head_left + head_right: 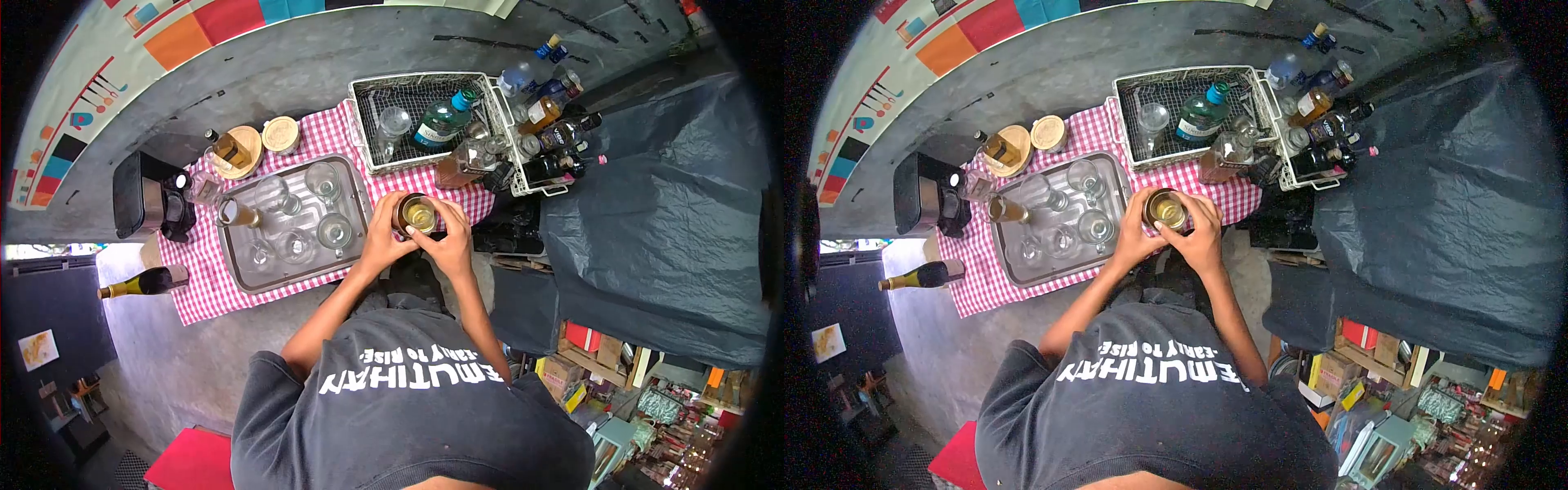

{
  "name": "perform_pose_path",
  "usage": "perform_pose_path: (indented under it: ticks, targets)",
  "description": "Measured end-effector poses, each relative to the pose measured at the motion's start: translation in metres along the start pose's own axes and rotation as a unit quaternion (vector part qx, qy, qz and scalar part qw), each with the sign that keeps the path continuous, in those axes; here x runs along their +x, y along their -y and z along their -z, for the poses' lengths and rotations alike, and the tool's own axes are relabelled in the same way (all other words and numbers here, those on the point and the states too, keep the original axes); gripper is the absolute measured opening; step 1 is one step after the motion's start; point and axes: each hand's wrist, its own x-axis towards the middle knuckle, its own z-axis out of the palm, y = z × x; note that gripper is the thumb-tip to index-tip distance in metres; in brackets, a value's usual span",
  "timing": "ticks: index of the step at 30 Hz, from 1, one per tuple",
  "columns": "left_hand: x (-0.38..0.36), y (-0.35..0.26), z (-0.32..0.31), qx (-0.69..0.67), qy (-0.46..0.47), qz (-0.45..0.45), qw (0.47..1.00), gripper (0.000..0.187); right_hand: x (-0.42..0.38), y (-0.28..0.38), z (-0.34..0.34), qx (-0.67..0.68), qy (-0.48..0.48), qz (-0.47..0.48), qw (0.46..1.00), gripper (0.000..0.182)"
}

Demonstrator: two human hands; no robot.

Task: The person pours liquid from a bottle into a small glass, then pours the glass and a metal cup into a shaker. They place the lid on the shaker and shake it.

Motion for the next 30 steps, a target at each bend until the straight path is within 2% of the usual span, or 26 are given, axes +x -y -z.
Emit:
perform_pose_path:
  ticks: [8, 19, 26, 30]
  targets:
    - [0.000, 0.003, 0.002, -0.002, -0.006, 0.008, 1.000, 0.078, -0.001, 0.000, -0.005, -0.014, 0.020, -0.024, 0.999, 0.053]
    - [0.000, 0.009, 0.004, 0.023, -0.012, -0.018, 1.000, 0.078, 0.003, -0.002, -0.013, -0.040, 0.017, 0.010, 0.999, 0.053]
    - [0.000, 0.003, 0.005, -0.009, -0.013, 0.013, 1.000, 0.074, 0.004, -0.002, -0.016, -0.056, 0.021, 0.005, 0.998, 0.054]
    - [0.001, 0.008, 0.005, 0.012, -0.013, -0.019, 1.000, 0.073, 0.004, -0.003, -0.017, -0.074, 0.012, 0.022, 0.997, 0.054]
